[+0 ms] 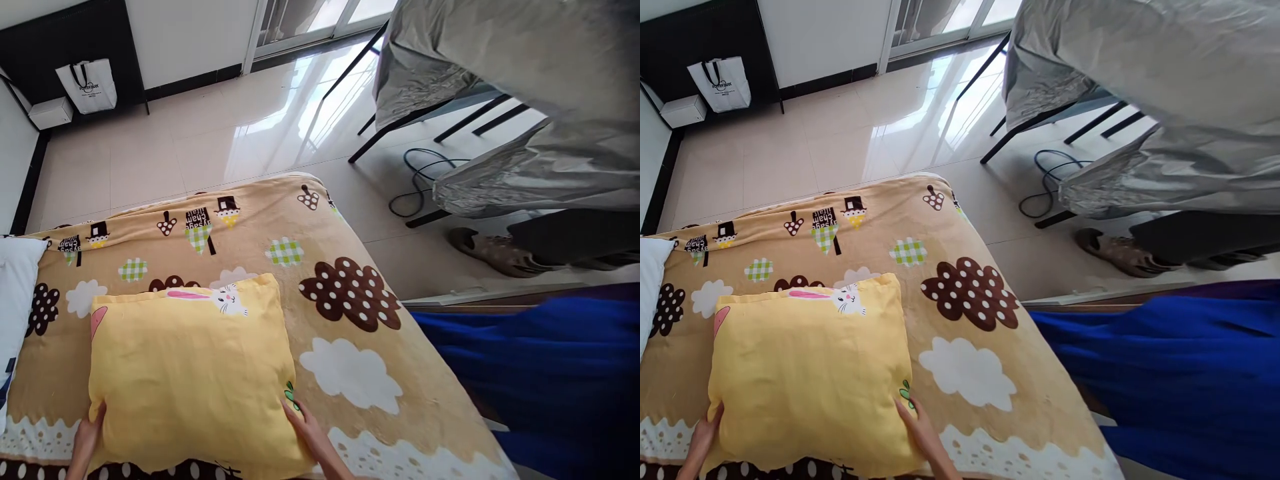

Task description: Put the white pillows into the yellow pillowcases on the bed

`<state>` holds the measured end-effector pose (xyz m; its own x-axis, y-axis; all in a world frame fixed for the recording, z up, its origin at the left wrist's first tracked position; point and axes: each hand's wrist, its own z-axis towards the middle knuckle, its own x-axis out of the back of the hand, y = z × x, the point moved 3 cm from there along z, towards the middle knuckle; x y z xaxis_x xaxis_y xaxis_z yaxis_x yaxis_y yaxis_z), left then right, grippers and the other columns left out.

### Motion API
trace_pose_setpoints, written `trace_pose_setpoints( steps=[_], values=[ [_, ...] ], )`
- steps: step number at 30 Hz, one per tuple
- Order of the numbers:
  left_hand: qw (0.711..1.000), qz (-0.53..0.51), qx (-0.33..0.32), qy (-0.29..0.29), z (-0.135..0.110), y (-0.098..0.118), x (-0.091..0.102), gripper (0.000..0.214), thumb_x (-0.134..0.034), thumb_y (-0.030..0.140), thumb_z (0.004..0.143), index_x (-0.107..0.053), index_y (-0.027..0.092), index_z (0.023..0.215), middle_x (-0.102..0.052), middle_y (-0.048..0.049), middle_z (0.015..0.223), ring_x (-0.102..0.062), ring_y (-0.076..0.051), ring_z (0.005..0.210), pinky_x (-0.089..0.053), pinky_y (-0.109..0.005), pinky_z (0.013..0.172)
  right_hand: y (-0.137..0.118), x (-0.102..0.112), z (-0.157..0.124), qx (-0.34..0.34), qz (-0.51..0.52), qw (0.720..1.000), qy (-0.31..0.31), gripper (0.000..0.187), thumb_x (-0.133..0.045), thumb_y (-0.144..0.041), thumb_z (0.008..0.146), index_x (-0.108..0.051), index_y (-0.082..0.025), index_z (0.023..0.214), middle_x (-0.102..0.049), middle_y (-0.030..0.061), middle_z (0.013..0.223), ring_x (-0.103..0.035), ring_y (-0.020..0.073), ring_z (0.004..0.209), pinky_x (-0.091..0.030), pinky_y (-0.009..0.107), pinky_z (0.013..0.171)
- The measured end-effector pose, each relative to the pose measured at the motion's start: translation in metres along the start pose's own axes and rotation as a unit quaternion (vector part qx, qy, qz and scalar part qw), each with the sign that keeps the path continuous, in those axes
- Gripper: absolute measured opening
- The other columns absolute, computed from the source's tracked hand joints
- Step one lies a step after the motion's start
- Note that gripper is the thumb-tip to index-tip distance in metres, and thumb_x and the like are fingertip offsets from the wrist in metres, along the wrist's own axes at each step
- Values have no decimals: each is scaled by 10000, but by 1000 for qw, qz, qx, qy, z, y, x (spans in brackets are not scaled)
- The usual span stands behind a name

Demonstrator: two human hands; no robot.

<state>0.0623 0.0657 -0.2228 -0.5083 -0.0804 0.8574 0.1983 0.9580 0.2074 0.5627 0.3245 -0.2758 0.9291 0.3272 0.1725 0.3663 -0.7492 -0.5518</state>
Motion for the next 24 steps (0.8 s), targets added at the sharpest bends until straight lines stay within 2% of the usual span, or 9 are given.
trace_pose_setpoints(
  steps=[3,7,10,13,16,18,20,22,24],
  values=[
    [998,34,37,-34,-7,20,0,591,-365,647,788,-689,167,909,-726,-155,880,-661,-380,941,-529,-438,758,-17,-19,-4,22,-8,1000,-7,650,-605,-665,564,-664,-145,949,-740,138,914,-678,347,902,-538,389,772],
    [992,94,74,52,-17,9,24,677,-290,738,792,-667,203,965,-718,-141,856,-659,-389,890,-510,-461,760,-9,9,-11,68,-178,975,117,625,-419,-691,663,-698,-192,916,-736,147,879,-656,383,930,-500,422,747],
    [992,105,61,46,-24,2,32,655,-314,699,803,-635,176,1033,-703,-164,888,-665,-384,871,-517,-465,736,-1,27,-21,68,-306,938,149,602,-326,-644,708,-707,-215,888,-717,174,864,-661,391,879,-491,456,717],
    [985,74,-69,143,-35,38,38,644,-323,565,849,-534,82,1220,-621,-249,1165,-604,-376,1095,-502,-478,851,-27,18,-38,171,-363,883,243,603,-309,-584,796,-661,-192,1090,-669,197,1090,-627,383,1012,-490,486,761],
    [931,35,-283,229,-59,109,28,599,-341,417,914,-330,126,1438,-423,-200,1456,-347,-285,1394,-337,-470,1096,-71,-24,-52,342,-367,818,283,562,-336,-501,894,-461,-233,1372,-506,138,1395,-511,333,1231,-411,496,951],
    [904,66,-364,216,-74,153,5,596,-378,337,927,-245,219,1496,-348,-149,1523,-267,-269,1434,-198,-537,1150,-92,-58,-51,397,-370,789,288,570,-331,-448,930,-321,-257,1467,-400,119,1487,-458,308,1292,-342,496,1025],
    [891,102,-407,176,-84,180,-25,621,-397,297,927,-206,251,1515,-315,-125,1544,-257,-259,1439,-166,-549,1155,-99,-85,-40,407,-392,782,265,576,-298,-420,952,-242,-270,1505,-357,110,1517,-424,289,1326,-323,490,1042],
    [882,128,-435,125,-85,186,-48,605,-404,291,927,-236,276,1508,-345,-95,1533,-309,-233,1418,-194,-513,1159,-95,-100,-24,395,-426,787,211,568,-267,-433,960,-232,-296,1510,-371,88,1513,-403,268,1347,-329,495,1043],
    [890,138,-424,96,-75,171,-55,554,-406,316,928,-321,305,1476,-378,-66,1518,-344,-223,1401,-194,-501,1165,-87,-97,-7,370,-451,796,162,570,-266,-481,952,-262,-320,1499,-385,64,1508,-378,257,1367,-326,517,1051]
  ],
)
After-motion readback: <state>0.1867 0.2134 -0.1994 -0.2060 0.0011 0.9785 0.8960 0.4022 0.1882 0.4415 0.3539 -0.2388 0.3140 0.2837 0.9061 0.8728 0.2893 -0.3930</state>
